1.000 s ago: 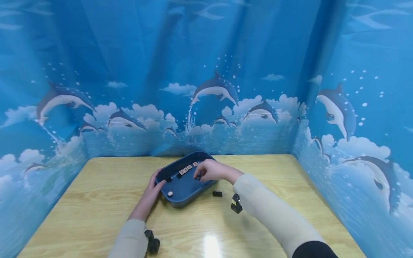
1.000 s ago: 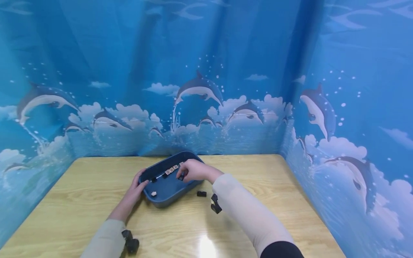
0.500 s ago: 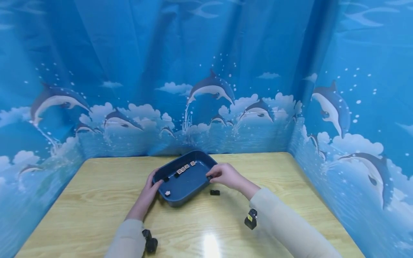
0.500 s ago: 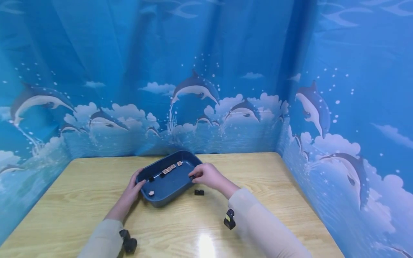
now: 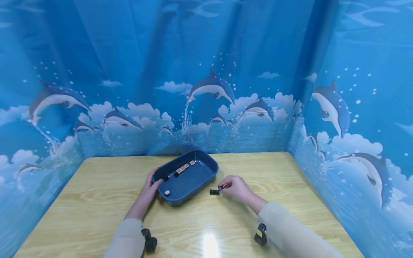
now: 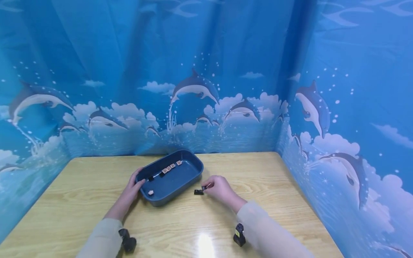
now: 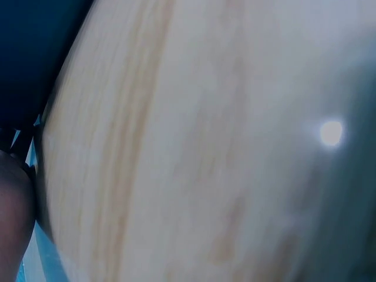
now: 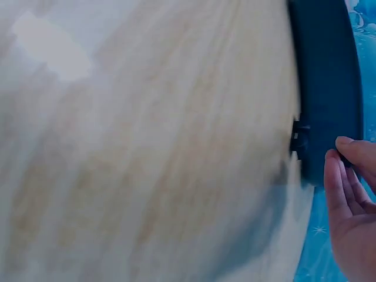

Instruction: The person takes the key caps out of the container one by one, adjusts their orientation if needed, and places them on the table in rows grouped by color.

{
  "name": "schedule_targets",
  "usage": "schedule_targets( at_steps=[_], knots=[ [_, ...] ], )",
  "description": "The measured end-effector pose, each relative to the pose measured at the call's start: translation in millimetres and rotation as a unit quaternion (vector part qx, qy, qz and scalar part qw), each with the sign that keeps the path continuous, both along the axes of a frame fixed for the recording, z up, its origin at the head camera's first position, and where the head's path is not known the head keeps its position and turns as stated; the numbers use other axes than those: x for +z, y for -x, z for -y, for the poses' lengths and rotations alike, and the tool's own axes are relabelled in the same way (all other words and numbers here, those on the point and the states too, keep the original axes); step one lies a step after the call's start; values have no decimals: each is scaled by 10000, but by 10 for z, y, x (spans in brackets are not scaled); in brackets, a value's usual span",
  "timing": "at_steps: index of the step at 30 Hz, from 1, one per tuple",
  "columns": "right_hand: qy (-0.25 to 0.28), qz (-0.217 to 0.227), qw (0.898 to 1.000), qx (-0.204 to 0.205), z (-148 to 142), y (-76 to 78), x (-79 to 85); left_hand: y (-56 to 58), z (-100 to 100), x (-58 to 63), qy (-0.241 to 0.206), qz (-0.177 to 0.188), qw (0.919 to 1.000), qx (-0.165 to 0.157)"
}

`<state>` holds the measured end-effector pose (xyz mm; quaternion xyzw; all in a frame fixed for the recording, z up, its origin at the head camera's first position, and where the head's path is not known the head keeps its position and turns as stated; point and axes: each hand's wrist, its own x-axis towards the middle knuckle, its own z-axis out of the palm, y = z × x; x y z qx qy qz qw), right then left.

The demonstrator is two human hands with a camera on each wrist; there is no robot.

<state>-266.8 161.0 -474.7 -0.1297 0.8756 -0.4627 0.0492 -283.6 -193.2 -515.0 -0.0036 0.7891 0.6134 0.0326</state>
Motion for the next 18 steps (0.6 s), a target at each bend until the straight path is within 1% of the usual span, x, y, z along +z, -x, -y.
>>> schedule_targets(
  at_steps=[4,9,18],
  knots=[
    [-27,-2,9998,-219,-20,-22,-98,0,7,1,15,8,10000,-9],
    [-96,140,9983,-560,-22,-33,-181,-1,18,2,66,99,9999,18],
    [-253,161,9972,-682,-26,-8,-271,-30,-3,41,12,65,10000,44]
  ],
)
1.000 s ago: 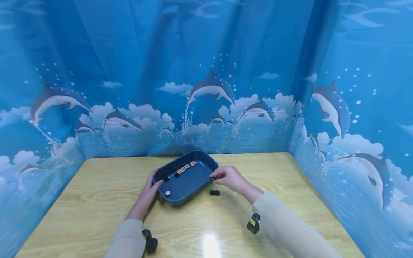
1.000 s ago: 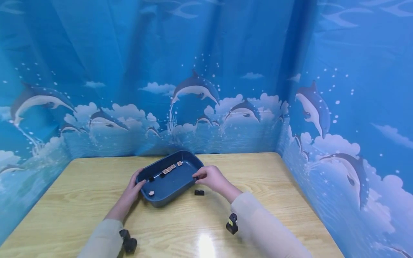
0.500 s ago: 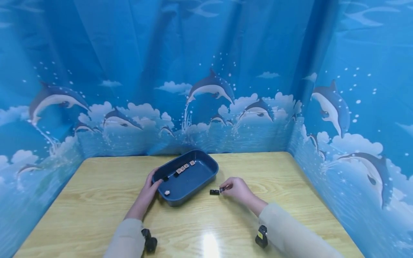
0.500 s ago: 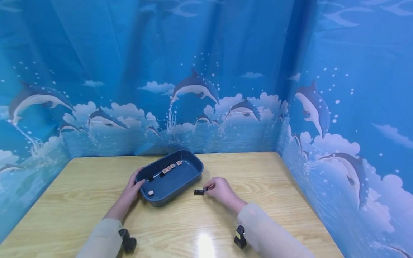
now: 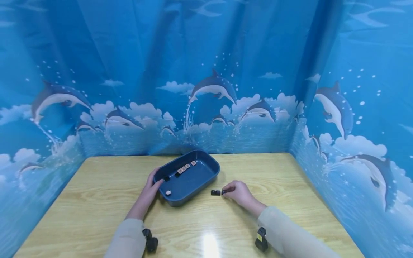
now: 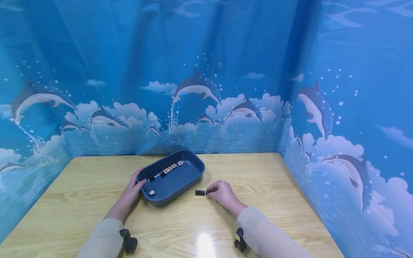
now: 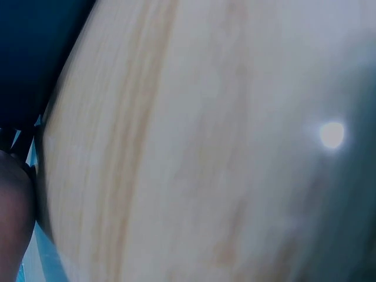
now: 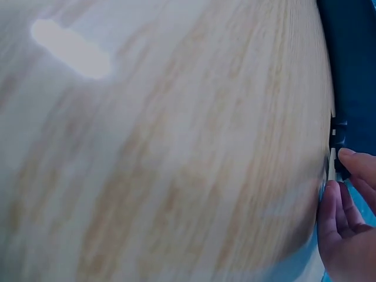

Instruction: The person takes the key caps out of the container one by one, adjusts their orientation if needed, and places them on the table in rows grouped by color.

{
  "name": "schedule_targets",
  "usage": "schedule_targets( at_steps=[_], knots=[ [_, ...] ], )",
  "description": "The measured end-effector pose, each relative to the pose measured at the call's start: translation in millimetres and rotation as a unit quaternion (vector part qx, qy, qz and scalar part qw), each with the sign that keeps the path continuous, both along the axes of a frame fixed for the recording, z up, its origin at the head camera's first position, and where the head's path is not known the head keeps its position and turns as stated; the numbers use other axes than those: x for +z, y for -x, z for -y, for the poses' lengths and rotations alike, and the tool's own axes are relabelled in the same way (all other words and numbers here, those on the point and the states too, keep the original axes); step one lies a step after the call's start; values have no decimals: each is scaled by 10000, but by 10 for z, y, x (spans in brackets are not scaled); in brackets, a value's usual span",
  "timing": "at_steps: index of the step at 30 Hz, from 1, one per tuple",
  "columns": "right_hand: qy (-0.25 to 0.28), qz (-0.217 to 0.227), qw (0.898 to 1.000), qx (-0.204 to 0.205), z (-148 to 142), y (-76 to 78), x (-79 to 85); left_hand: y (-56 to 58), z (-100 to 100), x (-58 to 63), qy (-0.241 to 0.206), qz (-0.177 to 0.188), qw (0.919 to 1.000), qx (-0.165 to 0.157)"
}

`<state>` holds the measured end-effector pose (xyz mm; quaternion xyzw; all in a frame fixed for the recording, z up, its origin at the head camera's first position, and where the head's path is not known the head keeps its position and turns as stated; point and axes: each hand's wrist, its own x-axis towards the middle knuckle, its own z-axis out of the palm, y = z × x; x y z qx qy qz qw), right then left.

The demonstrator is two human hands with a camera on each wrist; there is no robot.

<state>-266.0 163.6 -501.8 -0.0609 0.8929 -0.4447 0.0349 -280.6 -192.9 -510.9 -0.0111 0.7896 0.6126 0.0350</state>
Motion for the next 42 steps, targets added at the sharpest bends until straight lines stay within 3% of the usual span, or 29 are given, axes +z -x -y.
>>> schedule_targets(
  at_steps=[12,19,42],
  knots=[
    [-57,-64,10000,-26,9,36,-52,-10,-23,-6,-183,-288,9994,4],
    [-139,-65,9999,30,30,39,-47,10,-2,-2,-105,-44,9999,-20],
    [-154,147,9997,108,64,74,-51,18,4,-16,-11,13,10000,-5]
  ],
)
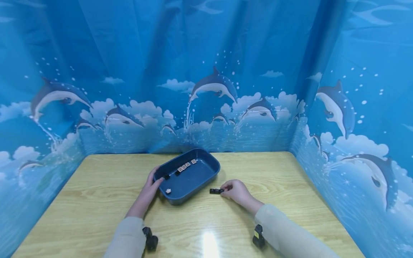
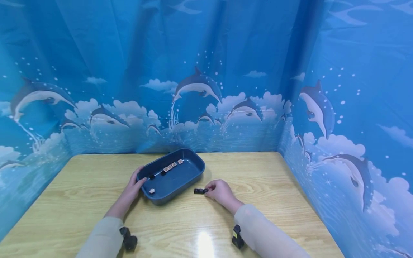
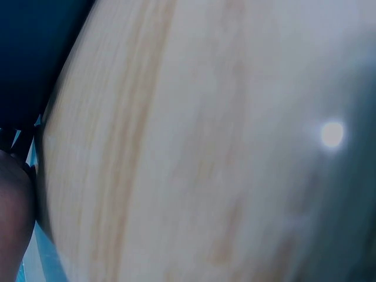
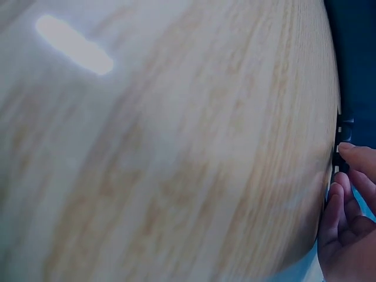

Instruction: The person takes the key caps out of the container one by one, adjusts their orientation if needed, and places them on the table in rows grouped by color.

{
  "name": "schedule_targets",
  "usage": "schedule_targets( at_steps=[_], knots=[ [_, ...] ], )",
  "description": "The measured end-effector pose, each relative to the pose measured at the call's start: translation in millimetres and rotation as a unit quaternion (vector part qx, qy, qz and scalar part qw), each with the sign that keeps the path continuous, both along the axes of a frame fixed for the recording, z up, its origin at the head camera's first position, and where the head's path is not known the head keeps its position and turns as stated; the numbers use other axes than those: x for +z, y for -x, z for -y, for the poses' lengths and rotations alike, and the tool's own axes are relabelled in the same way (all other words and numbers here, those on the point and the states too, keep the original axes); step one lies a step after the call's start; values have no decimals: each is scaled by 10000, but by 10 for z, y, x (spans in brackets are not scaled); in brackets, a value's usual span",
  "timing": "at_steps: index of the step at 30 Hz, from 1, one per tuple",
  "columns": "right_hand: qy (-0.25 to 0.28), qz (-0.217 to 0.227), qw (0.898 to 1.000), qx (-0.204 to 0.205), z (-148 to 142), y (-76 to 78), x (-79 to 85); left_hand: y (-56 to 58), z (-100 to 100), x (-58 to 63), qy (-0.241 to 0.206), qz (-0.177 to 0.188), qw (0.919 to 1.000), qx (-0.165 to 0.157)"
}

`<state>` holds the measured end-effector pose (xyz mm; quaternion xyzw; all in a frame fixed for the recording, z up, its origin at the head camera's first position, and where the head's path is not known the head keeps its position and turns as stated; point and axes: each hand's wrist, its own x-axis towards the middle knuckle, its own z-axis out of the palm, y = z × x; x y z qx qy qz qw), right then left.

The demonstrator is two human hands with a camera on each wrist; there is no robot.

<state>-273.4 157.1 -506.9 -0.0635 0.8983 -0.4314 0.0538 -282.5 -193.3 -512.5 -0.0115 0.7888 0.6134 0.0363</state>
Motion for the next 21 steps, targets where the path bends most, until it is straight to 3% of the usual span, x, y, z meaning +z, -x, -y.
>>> schedule_targets(
  at_steps=[21],
  knots=[
    [214,23,9997,91,-28,2,36,-37,-6,37,-69,31,10000,-62]
  ],
)
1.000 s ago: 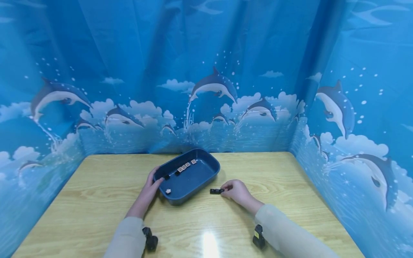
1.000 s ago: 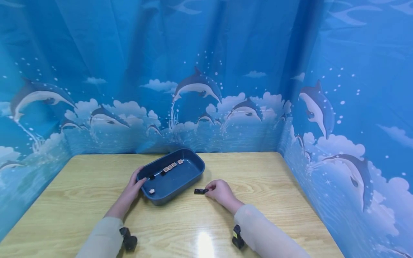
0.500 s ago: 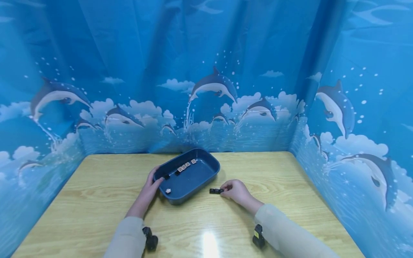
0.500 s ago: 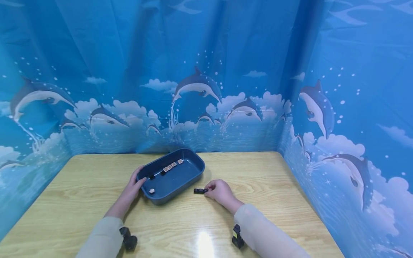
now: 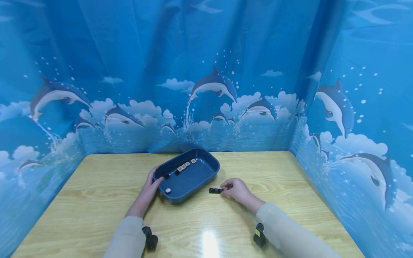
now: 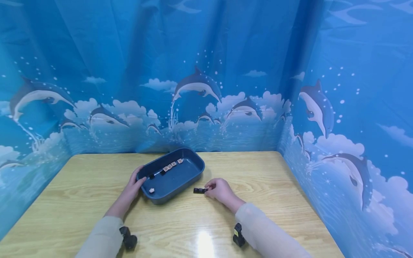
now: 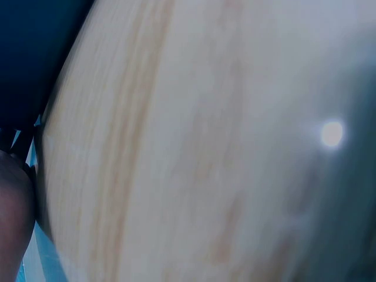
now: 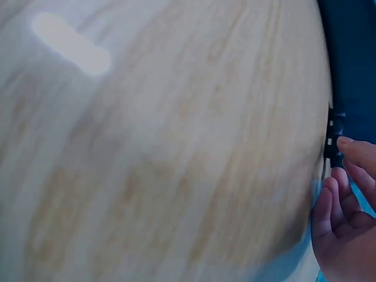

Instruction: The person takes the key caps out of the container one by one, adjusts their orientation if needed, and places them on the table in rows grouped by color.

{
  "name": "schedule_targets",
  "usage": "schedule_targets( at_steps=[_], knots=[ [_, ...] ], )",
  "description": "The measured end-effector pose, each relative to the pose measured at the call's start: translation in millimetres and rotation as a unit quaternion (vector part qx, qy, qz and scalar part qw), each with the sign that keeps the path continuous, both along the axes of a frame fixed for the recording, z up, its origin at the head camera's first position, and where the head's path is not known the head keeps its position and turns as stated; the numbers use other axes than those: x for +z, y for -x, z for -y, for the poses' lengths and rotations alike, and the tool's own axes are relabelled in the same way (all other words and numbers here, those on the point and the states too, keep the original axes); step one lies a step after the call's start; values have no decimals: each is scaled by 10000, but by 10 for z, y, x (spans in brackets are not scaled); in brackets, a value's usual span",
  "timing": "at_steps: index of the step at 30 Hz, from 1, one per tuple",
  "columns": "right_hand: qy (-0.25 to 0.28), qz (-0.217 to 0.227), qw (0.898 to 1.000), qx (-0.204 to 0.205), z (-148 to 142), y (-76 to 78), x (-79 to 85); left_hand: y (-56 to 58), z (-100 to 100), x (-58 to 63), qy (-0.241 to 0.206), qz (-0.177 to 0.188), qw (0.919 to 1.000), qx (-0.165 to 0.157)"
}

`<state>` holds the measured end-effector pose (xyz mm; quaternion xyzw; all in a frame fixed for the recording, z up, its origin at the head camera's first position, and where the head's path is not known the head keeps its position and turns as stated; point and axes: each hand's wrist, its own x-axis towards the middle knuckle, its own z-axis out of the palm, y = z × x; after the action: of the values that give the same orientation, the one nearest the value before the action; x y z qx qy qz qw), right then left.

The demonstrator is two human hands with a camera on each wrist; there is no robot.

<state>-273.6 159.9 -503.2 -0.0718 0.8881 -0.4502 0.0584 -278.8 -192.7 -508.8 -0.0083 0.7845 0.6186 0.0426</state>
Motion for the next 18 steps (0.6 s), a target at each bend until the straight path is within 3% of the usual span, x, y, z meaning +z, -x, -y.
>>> schedule_targets(
  at_steps=[6,18],
  knots=[
    [147,98,9998,60,-1,-7,203,14,20,-19,9,21,10000,-25],
    [84,-148,9984,547,153,95,658,30,16,-34,90,-21,10000,7]
  ],
)
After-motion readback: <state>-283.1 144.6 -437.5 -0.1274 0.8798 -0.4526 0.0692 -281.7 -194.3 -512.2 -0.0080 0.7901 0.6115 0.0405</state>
